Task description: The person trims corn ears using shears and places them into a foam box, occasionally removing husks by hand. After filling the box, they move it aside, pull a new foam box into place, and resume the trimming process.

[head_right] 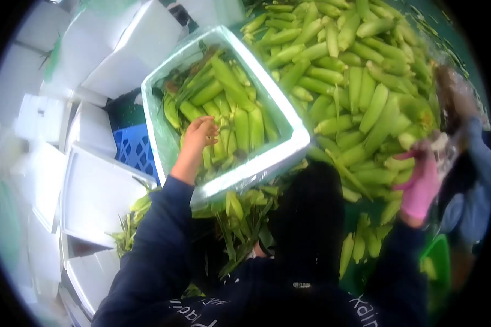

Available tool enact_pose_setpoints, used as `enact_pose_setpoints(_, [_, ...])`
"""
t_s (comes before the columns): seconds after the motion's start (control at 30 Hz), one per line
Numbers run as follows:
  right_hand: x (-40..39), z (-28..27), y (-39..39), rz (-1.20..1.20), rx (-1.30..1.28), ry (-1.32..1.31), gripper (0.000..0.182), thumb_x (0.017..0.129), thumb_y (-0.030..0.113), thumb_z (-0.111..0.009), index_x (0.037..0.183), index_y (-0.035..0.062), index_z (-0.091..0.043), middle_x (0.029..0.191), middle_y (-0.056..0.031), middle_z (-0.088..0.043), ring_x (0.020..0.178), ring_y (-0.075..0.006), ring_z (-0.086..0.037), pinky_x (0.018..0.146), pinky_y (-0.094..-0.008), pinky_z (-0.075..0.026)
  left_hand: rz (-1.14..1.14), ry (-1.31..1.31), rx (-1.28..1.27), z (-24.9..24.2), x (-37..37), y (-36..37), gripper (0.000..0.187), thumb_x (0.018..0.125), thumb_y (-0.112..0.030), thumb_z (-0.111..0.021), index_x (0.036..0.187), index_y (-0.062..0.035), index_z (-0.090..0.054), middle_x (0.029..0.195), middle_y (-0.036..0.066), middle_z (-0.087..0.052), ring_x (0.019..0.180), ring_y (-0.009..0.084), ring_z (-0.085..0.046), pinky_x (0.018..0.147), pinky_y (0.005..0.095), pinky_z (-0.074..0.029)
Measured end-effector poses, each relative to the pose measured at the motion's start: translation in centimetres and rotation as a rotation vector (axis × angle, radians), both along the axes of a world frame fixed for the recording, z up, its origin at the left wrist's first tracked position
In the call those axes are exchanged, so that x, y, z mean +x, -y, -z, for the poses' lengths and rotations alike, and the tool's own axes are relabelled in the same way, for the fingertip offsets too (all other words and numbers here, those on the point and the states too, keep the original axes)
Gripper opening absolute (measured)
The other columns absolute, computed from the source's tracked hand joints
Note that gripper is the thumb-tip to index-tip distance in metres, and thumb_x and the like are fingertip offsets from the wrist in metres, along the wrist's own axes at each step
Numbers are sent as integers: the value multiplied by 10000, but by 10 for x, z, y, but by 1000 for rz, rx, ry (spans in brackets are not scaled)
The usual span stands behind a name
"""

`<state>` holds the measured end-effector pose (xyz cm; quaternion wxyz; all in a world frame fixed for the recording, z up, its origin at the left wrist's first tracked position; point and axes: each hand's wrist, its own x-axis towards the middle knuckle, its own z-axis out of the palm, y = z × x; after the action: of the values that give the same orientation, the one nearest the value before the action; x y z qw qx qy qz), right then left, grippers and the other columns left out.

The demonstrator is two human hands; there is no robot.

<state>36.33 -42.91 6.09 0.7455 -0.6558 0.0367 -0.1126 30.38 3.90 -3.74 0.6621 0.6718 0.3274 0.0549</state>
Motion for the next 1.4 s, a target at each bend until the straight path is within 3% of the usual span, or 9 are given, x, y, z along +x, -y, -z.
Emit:
enact_pose_setpoints(0.2, [-52,65,-26,-240,49,-236,444,974,159,-586,1363,-7,-450,1044,-72,-599,923,-181,-572,882,-316,-468,-128,123,361,145,160,-49,649,871,-261,-708,1381,50,-456,1221,194,-629,1099,333,-617,944,381,-481])
enact_pose_setpoints(0.4, [-108,75,-68,-469,201,-785,599,856,152,-653,1376,-24,-412,1014,-102,-618,950,-215,-610,859,-348,-509,-210,-214,510,120,210,-46,868,809,-380,-793,1367,79,-312,1239,247,-604,1110,365,-619,959,418,-473])
enact_pose_setpoints(0.47, [-98,72,-74,-578,154,-734,618,838,161,-653,1376,-29,-416,1022,-98,-614,961,-212,-605,876,-345,-502,-169,148,373,123,204,-50,833,817,-477,-761,1337,53,-382,1185,201,-631,1033,309,-645,896,408,-509])
enact_pose_setpoints(0.53, [-76,59,-84,-699,91,-654,685,803,192,-678,1392,-33,-412,1051,-89,-603,1010,-206,-591,903,-342,-487,-3,124,-354,80,170,-45,617,904,-498,-640,1272,-19,-515,1090,113,-657,972,223,-648,853,385,-544])
enact_pose_setpoints(0.67, [-23,24,-107,-1020,157,-561,816,768,233,-726,1454,-28,-369,1138,-81,-583,1112,-211,-567,945,-343,-463,110,245,-627,-34,59,-5,434,961,-367,-566,1208,-11,-566,1092,103,-659,934,210,-659,767,356,-560])
enact_pose_setpoints(0.87, [-13,-24,-183,-1399,-509,-49,799,788,183,-757,1455,-24,-369,1247,-131,-543,1184,-220,-503,1042,-352,-392,48,154,-172,-97,-103,53,550,953,-282,-607,1382,14,-432,1110,149,-641,903,240,-664,782,354,-545])
enact_pose_setpoints(0.97, [-30,-32,-204,-1405,-721,116,730,749,209,-761,1362,-20,-437,1181,-198,-558,1125,-334,-543,990,-394,-435,160,65,255,-109,-163,63,606,905,-175,-683,1415,32,-431,1260,139,-600,1153,219,-580,999,353,-451])
enact_pose_setpoints(1.2, [-76,-20,-197,-1560,-723,672,567,731,232,-762,1199,-10,-553,1023,-215,-641,976,-405,-628,847,-453,-519,478,-18,243,-115,-244,74,646,801,-196,-729,1347,25,-464,1144,174,-618,1041,214,-593,943,334,-465])
enact_pose_setpoints(1.4, [-133,-25,-182,-1630,-737,224,342,802,271,-744,1001,23,-619,805,-179,-643,760,-351,-669,695,-410,-523,473,89,-89,-81,-288,67,678,800,-174,-739,1375,48,-457,1235,109,-589,1120,179,-541,982,303,-431])
